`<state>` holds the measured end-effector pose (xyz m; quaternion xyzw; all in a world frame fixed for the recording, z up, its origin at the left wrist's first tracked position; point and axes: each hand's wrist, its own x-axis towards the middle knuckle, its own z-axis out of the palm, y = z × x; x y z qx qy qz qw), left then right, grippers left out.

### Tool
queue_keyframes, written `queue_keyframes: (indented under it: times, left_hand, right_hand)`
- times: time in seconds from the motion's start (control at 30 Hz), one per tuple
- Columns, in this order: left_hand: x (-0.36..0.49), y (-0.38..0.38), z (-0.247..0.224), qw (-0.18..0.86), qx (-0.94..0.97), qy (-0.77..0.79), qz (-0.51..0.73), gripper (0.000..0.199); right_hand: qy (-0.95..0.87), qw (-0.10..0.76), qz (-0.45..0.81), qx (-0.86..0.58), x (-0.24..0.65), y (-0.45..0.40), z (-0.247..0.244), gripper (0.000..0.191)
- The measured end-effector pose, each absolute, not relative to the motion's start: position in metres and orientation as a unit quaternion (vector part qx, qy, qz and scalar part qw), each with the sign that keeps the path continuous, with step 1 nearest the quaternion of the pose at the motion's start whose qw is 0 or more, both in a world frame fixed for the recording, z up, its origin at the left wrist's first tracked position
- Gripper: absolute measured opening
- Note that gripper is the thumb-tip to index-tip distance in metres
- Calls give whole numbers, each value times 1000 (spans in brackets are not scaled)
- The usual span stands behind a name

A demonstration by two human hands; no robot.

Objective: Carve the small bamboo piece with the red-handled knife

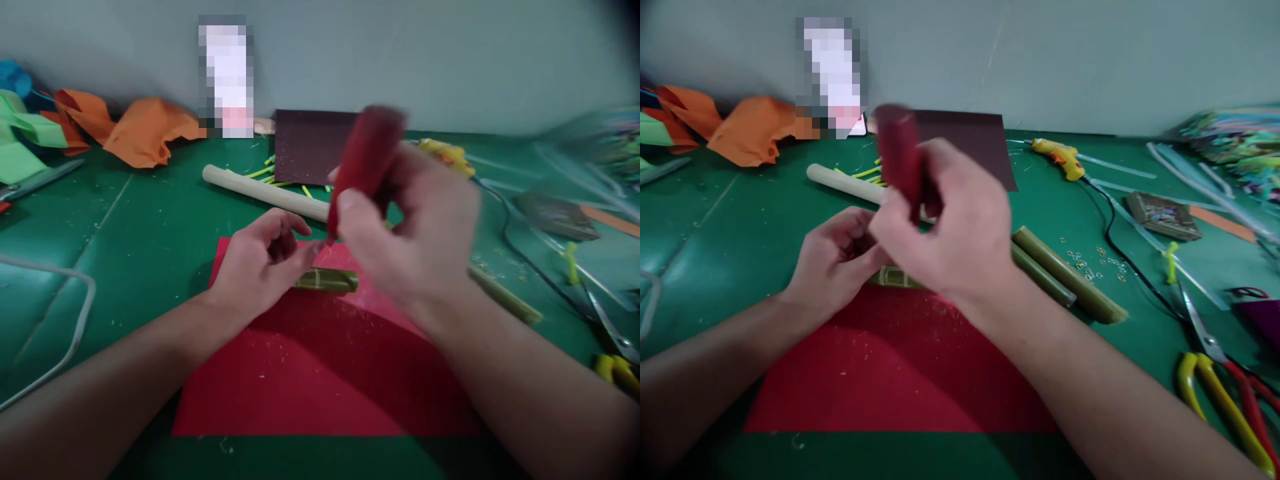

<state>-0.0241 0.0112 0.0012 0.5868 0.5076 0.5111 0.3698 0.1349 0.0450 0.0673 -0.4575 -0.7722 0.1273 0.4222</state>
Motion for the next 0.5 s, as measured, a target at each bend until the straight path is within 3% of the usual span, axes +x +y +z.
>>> queue_keyframes:
  times: [0.17, 0.3, 0.37, 0.5]
  left_hand:
    - [-23, 5, 4, 363, 549, 508, 556, 19]
    - [-18, 3, 1, 372, 526, 515, 565, 21]
    - [-16, 2, 0, 372, 528, 513, 566, 22]
    - [-15, 0, 2, 365, 523, 510, 576, 25]
  right_hand:
    - [-674, 557, 174, -454, 160, 70, 62, 8]
    - [-589, 596, 330, -435, 161, 67, 50, 14]
    - [-543, 565, 425, -453, 159, 59, 48, 11]
    - [-580, 524, 436, -446, 158, 48, 46, 16]
